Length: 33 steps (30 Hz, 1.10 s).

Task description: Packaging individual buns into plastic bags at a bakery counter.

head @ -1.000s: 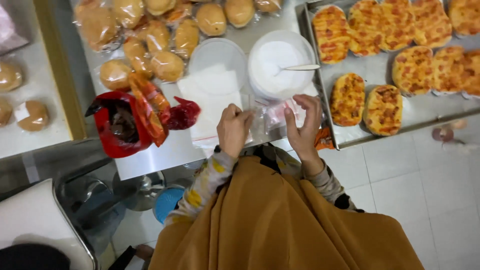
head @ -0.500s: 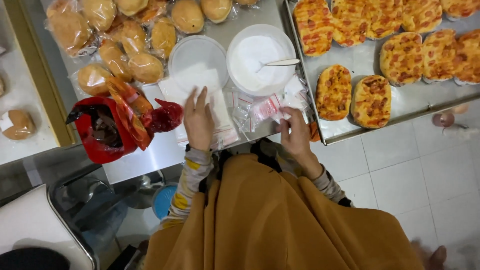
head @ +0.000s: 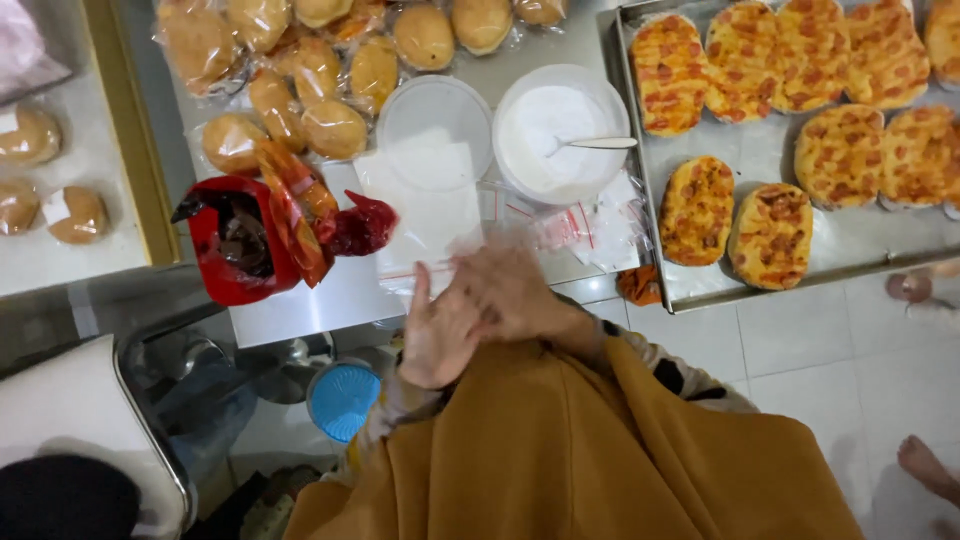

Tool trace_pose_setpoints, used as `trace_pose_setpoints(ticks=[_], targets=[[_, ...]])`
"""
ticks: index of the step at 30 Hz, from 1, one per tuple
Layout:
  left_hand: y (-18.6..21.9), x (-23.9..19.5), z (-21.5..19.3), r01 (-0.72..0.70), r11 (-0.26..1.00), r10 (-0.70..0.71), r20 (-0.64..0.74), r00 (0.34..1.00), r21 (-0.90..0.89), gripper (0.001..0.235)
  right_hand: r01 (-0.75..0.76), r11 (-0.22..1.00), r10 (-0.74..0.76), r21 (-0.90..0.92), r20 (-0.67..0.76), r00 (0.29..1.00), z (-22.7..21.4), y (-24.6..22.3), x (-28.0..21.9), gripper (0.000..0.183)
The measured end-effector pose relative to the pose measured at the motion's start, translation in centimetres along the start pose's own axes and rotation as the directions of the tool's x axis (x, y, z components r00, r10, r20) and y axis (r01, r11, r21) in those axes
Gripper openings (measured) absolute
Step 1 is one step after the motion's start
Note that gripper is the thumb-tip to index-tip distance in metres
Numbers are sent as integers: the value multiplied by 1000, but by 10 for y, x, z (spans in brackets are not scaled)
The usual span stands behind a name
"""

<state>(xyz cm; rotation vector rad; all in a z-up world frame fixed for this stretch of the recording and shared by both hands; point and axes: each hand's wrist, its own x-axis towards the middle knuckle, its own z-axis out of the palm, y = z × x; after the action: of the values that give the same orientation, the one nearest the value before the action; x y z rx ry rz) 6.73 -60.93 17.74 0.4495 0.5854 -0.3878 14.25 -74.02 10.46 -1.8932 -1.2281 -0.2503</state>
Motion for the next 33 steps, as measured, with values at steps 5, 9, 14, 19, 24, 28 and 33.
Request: trace_pose_setpoints(ticks=[5,9,14,19,24,28,33], targets=[[38,-36,3,-535,828,438,400,805,169,92,-160,960,148,-230,-70,987,-16,27,-26,43],[54,-11,-32,-593,517,785,-65,616,618,29,-212,973,193,-87,-182,964,-18,35,-47,38],[90,11,-30,-570,345,862,-12,507,745,51,-300,952,285,-62,-179,942,-28,39,-61,8],[175,64,-70,-346,-468,810,551,201,813,55,-348,935,354,74,-109,929,-66,7,-37,46],[262,144,-113,160,-783,520,491,699,601,101,-434,899,438,65,-100,893,-73,0,-35,47],[294,177,-162,244,-917,398,679,617,316,97,-446,894,449,50,-90,889,-68,6,-47,46],[285,131,-86,231,-775,414,197,889,588,69,-477,874,484,96,-80,871,-68,6,-53,39]])
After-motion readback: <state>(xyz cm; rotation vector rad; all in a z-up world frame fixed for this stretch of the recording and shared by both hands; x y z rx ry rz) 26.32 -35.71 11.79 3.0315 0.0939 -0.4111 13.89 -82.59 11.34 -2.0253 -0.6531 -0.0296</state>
